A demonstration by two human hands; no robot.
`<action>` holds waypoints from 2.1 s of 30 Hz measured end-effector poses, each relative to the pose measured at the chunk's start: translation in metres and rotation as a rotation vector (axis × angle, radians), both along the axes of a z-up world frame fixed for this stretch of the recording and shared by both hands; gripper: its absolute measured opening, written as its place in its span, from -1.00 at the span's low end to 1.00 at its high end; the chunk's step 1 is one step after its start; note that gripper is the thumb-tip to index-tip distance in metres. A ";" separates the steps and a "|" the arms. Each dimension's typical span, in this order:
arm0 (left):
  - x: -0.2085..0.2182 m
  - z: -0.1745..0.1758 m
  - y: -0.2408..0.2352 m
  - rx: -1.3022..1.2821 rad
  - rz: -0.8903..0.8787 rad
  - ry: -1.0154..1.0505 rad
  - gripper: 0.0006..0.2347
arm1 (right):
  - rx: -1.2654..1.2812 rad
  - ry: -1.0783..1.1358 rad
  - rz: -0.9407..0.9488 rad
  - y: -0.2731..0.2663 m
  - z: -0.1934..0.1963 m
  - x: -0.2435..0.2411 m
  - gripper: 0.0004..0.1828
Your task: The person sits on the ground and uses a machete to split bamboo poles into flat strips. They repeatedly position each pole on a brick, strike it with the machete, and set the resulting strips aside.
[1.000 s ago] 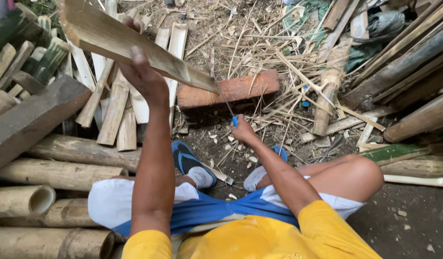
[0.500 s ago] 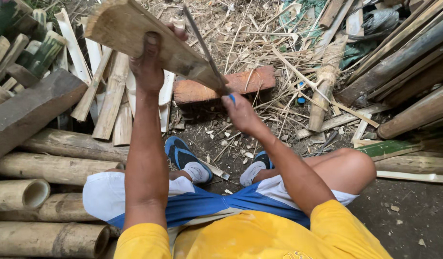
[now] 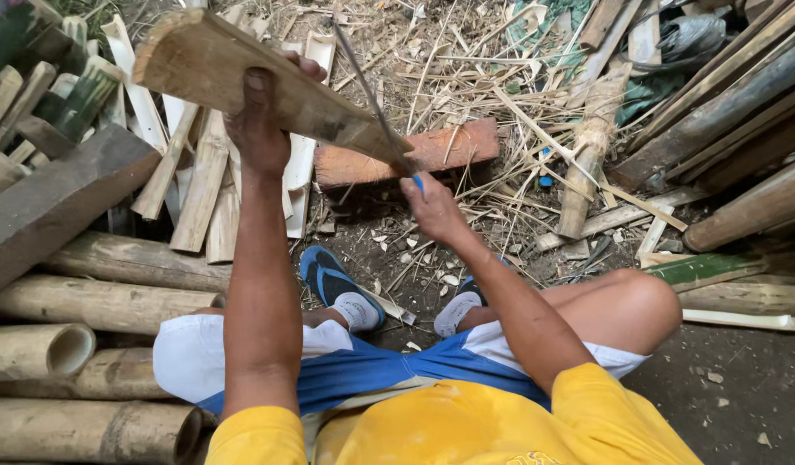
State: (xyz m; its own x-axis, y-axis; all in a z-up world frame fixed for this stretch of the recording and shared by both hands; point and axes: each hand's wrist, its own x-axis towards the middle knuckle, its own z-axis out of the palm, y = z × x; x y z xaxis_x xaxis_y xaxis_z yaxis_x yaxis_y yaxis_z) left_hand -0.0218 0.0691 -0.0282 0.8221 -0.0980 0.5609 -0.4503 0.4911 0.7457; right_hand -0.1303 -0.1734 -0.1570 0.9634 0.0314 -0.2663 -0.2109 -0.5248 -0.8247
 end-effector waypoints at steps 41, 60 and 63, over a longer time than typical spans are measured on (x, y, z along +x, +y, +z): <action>-0.002 -0.010 -0.011 0.060 0.399 0.005 -0.26 | -0.189 0.148 -0.216 -0.046 -0.230 0.013 -0.29; -0.001 0.003 -0.032 0.375 0.917 0.026 -0.15 | 0.059 -0.172 0.056 0.027 0.039 -0.011 -0.40; 0.005 0.000 -0.035 0.315 0.896 -0.019 -0.16 | 0.069 -0.230 0.025 0.024 0.035 -0.018 -0.51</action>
State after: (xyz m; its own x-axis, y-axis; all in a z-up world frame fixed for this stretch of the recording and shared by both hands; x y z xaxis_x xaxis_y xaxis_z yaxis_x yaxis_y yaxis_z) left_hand -0.0165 0.0345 -0.0279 0.6558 0.4159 0.6301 -0.5751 -0.2655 0.7738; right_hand -0.1487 -0.1490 -0.1225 0.9971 0.0669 -0.0362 -0.0007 -0.4681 -0.8837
